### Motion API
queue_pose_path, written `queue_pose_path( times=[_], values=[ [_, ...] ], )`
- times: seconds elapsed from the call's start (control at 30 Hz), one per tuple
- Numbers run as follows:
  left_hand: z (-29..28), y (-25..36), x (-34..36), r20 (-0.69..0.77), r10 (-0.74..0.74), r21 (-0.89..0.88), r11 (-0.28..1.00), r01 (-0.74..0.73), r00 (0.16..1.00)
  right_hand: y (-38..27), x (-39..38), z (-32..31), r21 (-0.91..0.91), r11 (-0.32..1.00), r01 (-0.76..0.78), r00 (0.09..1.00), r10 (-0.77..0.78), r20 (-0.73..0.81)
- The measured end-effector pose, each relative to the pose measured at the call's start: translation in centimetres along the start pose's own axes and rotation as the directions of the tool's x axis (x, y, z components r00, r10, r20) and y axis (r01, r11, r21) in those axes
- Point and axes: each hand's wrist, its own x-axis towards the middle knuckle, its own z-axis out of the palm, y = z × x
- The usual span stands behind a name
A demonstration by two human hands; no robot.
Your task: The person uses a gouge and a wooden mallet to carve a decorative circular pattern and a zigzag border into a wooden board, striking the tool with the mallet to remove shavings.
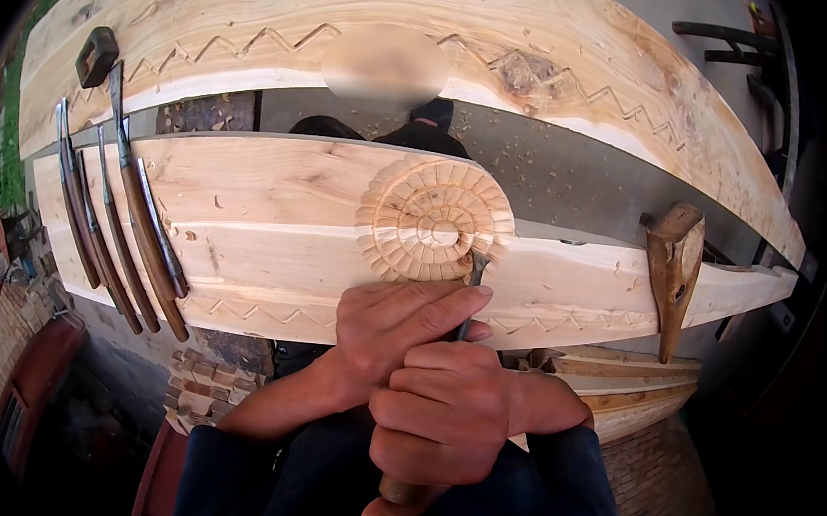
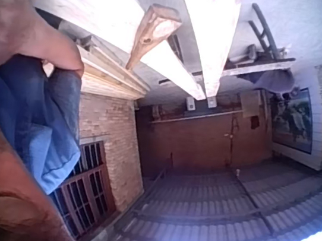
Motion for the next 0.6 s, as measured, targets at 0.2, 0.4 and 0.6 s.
queue_pose_path(
  times=[0.2,0.4,0.6],
  values=[
    [0.0,0.5,0.4,0.013,0.01,0.03,0.999,-0.01,1.0,-0.1,-0.2,-0.7,0.048,0.999,0.003,1.0,-0.004,0.013],
    [-0.2,0.3,0.3,0.01,0.009,0.037,0.999,-0.009,1.0,-0.1,-0.1,0.8,-0.022,1.0,0.004,0.996,-0.006,-0.089],
    [-0.3,0.3,0.3,0.0,-0.023,0.0,1.0,0.023,1.0,-0.4,0.5,0.6,-0.054,0.998,-0.038,0.997,0.034,-0.068]
  ],
)
